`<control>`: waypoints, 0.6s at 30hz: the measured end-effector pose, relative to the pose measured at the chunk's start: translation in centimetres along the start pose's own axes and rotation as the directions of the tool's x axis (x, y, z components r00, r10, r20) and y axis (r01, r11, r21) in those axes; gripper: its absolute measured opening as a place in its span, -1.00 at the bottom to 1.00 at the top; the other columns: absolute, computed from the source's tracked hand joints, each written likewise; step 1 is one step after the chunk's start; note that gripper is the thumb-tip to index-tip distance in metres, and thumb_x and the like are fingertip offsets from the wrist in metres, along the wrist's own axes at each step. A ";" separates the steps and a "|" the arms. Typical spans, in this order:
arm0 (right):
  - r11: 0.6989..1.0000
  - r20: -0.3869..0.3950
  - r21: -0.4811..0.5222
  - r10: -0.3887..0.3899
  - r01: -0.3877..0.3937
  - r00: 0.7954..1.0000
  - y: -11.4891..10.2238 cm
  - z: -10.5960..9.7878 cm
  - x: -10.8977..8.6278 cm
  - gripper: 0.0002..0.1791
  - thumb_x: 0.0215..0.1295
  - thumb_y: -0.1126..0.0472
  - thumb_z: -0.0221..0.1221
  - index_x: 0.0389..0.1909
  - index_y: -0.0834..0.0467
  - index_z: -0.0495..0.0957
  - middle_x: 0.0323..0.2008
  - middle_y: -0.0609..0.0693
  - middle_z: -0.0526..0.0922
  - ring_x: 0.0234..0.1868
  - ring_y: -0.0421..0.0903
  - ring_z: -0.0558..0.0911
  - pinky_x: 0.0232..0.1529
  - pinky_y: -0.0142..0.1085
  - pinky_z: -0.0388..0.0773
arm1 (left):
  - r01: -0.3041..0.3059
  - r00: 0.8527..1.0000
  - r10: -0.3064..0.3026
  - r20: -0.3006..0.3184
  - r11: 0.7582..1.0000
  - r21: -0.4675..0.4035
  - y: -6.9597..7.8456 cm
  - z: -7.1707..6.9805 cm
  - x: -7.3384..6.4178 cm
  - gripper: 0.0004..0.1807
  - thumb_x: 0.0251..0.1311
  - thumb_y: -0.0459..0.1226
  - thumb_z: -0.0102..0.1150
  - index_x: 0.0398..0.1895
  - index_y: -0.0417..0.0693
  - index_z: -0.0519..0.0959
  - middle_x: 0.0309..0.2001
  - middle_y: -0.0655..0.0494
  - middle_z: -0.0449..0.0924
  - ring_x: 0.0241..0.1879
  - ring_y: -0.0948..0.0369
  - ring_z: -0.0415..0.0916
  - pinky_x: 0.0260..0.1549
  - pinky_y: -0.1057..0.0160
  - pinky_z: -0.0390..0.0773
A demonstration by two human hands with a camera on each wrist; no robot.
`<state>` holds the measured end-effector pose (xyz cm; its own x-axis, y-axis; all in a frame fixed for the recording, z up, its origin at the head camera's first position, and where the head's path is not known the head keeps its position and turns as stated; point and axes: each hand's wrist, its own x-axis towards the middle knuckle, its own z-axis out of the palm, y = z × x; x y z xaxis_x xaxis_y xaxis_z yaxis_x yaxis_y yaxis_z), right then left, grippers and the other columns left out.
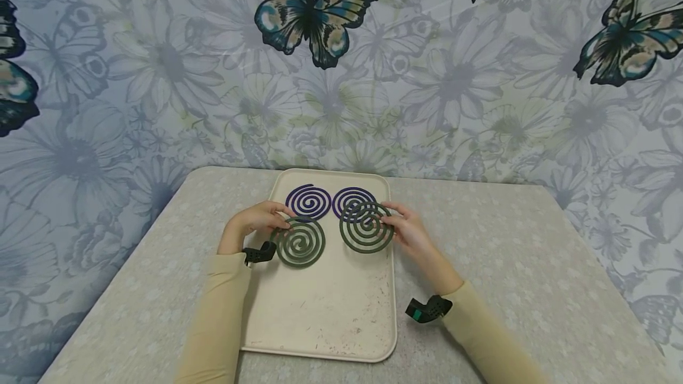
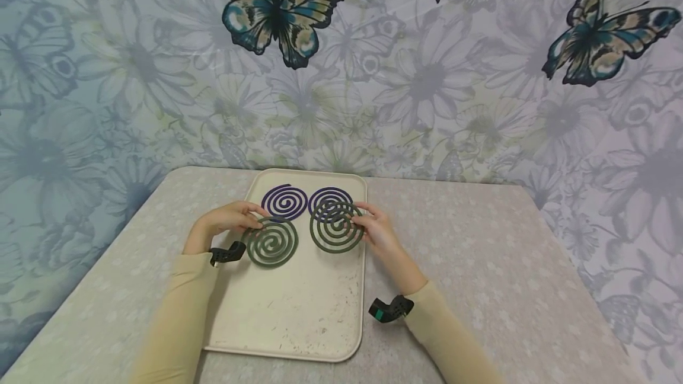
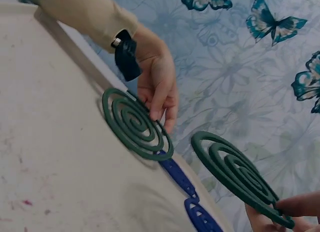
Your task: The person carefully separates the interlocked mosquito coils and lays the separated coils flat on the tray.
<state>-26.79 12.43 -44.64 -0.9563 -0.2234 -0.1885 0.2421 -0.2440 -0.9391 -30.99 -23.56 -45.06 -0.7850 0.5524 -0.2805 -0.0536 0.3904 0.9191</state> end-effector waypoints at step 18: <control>0.944 -0.015 -0.328 0.043 -0.045 0.999 3.1 0.5 0.0 -0.52 0.24 0.43 0.12 0.18 0.49 0.37 0.03 0.26 0.62 -0.18 -0.32 0.63 0.00 -0.44 0.56 | 0.160 0.972 -0.116 -0.204 0.963 0.218 0.9 1.3 0.1 -0.55 0.38 -0.20 -0.05 -0.09 -0.52 0.56 -0.23 -0.25 0.69 -0.39 0.29 0.62 -0.28 0.29 0.63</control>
<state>-25.92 11.20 -47.42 -0.9475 -0.2195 -0.2326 0.2178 0.0896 -0.9719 -30.31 -22.18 -44.66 -0.8826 0.3419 -0.3226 -0.0429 0.6248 0.7796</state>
